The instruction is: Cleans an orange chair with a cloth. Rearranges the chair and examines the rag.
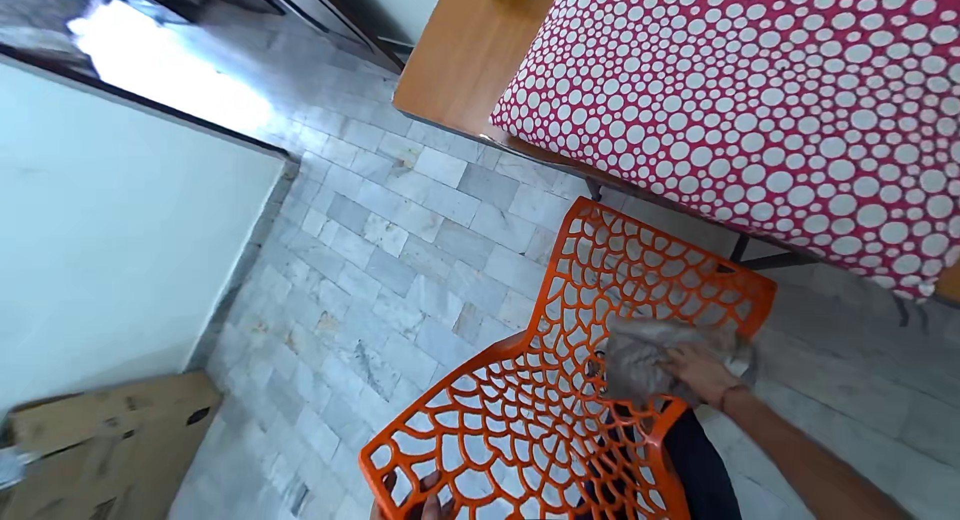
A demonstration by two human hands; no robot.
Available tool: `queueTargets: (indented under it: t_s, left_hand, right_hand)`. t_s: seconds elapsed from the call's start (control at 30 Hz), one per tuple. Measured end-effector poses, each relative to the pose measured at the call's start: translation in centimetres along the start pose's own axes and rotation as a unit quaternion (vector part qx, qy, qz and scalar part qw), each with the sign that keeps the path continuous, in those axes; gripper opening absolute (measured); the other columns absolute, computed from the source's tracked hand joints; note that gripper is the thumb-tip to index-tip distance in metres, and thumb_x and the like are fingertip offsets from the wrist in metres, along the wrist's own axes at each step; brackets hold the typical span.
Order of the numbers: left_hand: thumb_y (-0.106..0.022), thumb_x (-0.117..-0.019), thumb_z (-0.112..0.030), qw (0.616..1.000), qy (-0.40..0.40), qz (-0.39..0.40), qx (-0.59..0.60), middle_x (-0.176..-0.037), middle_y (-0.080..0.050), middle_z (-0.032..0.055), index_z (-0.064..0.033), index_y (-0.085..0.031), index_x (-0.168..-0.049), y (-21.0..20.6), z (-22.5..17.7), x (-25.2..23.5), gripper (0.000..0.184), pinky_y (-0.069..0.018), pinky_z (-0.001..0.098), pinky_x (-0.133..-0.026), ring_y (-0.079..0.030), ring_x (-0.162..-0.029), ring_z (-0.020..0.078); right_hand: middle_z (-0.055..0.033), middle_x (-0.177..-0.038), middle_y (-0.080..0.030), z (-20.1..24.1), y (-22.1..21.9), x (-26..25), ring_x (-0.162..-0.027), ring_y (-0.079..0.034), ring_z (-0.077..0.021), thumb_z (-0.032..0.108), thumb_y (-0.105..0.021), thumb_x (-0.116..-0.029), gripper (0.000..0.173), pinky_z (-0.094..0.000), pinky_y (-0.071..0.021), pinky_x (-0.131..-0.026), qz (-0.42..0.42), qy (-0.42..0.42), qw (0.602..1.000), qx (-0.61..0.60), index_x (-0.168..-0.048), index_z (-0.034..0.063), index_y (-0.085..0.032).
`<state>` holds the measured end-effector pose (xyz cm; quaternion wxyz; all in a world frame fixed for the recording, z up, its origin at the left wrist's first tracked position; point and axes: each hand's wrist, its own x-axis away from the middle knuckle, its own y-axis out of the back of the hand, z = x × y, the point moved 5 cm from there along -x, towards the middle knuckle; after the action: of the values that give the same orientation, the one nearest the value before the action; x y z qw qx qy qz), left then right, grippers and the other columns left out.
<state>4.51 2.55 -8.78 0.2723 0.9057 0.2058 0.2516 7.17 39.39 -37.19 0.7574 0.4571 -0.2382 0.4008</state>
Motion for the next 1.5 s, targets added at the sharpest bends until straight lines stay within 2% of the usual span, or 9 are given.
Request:
queueTargets:
  t_s: [0.13,0.27,0.4,0.6,0.73,0.93,1.07,1.33,1.5]
  left_hand:
    - [-0.044,-0.0996,0.001,1.0,-0.003,-0.008,0.006,-0.115,-0.056,0.0128,0.007,-0.008,-0.153,0.0,0.0,0.0,0.065,-0.0595,0.0268,-0.077,-0.068,-0.089,0.0063]
    - [-0.045,-0.1005,-0.001,1.0,-0.013,-0.025,0.005,-0.111,-0.058,0.0111,0.0091,-0.011,-0.152,-0.4,-0.6,0.3,0.063,-0.0585,0.0215,-0.074,-0.067,-0.086,0.0015]
    - [-0.046,-0.1001,0.0,0.999,0.003,-0.044,0.001,-0.111,-0.059,0.0099,0.0066,-0.016,-0.152,-0.5,-0.8,0.5,0.06,-0.0578,0.0196,-0.071,-0.067,-0.084,0.001]
    - [-0.047,-0.1001,-0.004,0.998,-0.004,-0.059,0.006,-0.112,-0.062,0.0086,0.0033,-0.02,-0.152,-0.6,-0.7,0.3,0.059,-0.0568,0.0182,-0.066,-0.068,-0.083,0.0018]
    - [-0.046,-0.1018,-0.004,0.998,0.002,-0.058,0.006,-0.112,-0.062,0.0096,0.0007,-0.022,-0.152,-0.5,-0.6,0.0,0.056,-0.057,0.02,-0.069,-0.068,-0.085,0.0044]
    - [-0.044,-0.1035,-0.007,0.998,0.005,-0.058,-0.014,-0.118,-0.064,0.0111,-0.0037,-0.022,-0.153,-0.5,-0.4,-0.2,0.054,-0.055,0.0221,-0.065,-0.067,-0.085,0.0059]
    - [-0.041,-0.1061,-0.006,0.998,0.005,-0.062,-0.009,-0.116,-0.064,0.0119,-0.0024,-0.022,-0.153,-0.8,-0.7,-0.1,0.051,-0.0541,0.0195,-0.066,-0.067,-0.083,0.0041]
    - [-0.041,-0.1082,-0.009,0.999,0.018,-0.043,0.008,-0.125,-0.059,0.0217,-0.0046,-0.021,-0.156,-1.1,-1.0,0.1,0.052,-0.0565,0.0381,-0.072,-0.067,-0.093,0.0218]
    - [-0.044,-0.1099,-0.02,0.999,0.012,-0.009,0.035,-0.131,-0.056,0.0318,-0.0031,-0.02,-0.157,-1.3,-0.9,-0.5,0.056,-0.0527,0.058,-0.088,-0.063,-0.109,0.0421]
  right_hand:
    - [-0.0233,-0.151,-0.051,-7.1,8.3,1.9,-0.141,-0.045,-0.0472,-0.001,-0.054,-0.1027,0.044,-0.0629,-0.0353,-0.115,-0.123,-0.176,0.976,-0.028,-0.144,0.0117,-0.061]
    - [-0.0328,-0.15,-0.045,-13.0,9.8,1.9,-0.139,-0.042,-0.0536,0.0,-0.067,-0.0955,0.052,-0.0687,-0.0387,-0.109,-0.194,-0.282,0.937,-0.073,-0.146,0.0107,-0.059]
    - [-0.0312,-0.15,-0.044,-9.6,7.1,2.1,-0.134,-0.047,-0.0528,-0.005,-0.07,-0.0908,0.058,-0.0681,-0.0441,-0.103,-0.225,-0.289,0.922,-0.128,-0.145,0.0116,-0.06]
    - [-0.0255,-0.161,-0.037,4.9,-4.8,2.3,-0.146,-0.038,-0.0474,-0.006,-0.054,-0.0968,0.062,-0.0606,-0.0399,-0.114,0.038,-0.098,0.986,-0.131,-0.155,0.0165,-0.049]
    - [-0.0182,-0.163,-0.036,9.6,-11.5,2.3,-0.146,-0.038,-0.0442,0.0,-0.062,-0.0935,0.066,-0.0605,-0.0434,-0.111,0.132,-0.063,0.962,-0.231,-0.154,0.0261,-0.051]
    - [-0.0233,-0.161,-0.037,5.3,-9.2,3.3,-0.147,-0.037,-0.0471,0.002,-0.061,-0.0968,0.062,-0.065,-0.0393,-0.111,0.188,-0.012,0.973,-0.132,-0.154,0.0234,-0.051]
    - [-0.0259,-0.154,-0.047,7.4,-10.4,3.5,-0.146,-0.042,-0.0417,0.004,-0.057,-0.1007,0.051,-0.058,-0.0321,-0.119,0.205,0.027,0.949,-0.237,-0.151,0.0105,-0.053]
    - [-0.0285,-0.15,-0.051,12.7,-4.6,9.1,-0.145,-0.044,-0.042,0.0,-0.048,-0.1035,0.044,-0.057,-0.0293,-0.12,0.228,0.114,0.931,-0.262,-0.148,-0.0017,-0.053]
    - [-0.0246,-0.153,-0.049,20.0,1.7,16.3,-0.141,-0.049,-0.0318,-0.012,-0.05,-0.0953,0.055,-0.046,-0.038,-0.117,0.125,0.169,0.896,-0.39,-0.149,-0.0021,-0.05]
